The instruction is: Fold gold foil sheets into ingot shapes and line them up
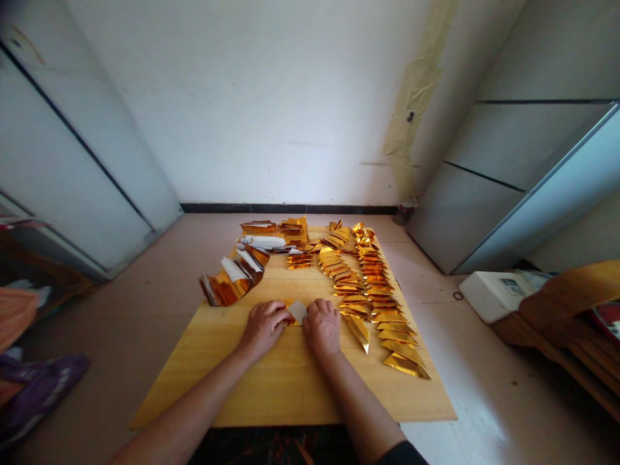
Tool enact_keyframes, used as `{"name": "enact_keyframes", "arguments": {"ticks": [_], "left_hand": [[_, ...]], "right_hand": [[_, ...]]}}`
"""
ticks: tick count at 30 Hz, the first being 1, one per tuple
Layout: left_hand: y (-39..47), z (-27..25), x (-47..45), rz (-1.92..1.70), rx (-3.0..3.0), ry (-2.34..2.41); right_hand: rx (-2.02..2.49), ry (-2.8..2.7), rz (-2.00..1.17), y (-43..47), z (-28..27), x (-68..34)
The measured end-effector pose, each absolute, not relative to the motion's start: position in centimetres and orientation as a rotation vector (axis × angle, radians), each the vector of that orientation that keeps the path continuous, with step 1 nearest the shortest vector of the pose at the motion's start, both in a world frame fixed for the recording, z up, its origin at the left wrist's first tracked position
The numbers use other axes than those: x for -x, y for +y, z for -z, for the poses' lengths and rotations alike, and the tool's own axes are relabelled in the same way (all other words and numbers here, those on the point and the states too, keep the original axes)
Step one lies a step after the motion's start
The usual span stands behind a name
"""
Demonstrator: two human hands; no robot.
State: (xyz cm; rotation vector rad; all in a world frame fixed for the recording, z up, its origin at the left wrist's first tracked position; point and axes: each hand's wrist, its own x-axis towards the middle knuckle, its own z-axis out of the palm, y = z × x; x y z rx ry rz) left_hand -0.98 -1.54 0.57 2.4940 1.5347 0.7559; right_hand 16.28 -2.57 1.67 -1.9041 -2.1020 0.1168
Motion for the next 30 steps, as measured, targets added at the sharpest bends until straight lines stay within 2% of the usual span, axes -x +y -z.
{"name": "enact_keyframes", "arguments": {"ticks": [4,10,16,24,30], "left_hand": [[0.2,-1.0,2.3,-0.674,-2.537,1.311],[2.4,-1.3,3.2,-0.504,-2.493,1.199],[2.7,-1.0,3.2,-0.485,-2.410,1.224],[2.7,-1.1,3.1,-0.445,-2.355,1.250],[2.9,-0.8,3.1,-0.413,-2.341,1.240]], "right_hand": [[1.805,-2.168,-0.184,-2.5,-1.7,-16.7],[1.300,-2.475,-0.409,-1.1,-2.7,-19.4],[1.226,-2.546,-0.438,0.1,-3.1,-20.2],[1.089,-2.443,-0.321,0.9,-0.3,-19.6],[0.930,-2.410,-0.453,1.1,-0.8,-19.0]]}}
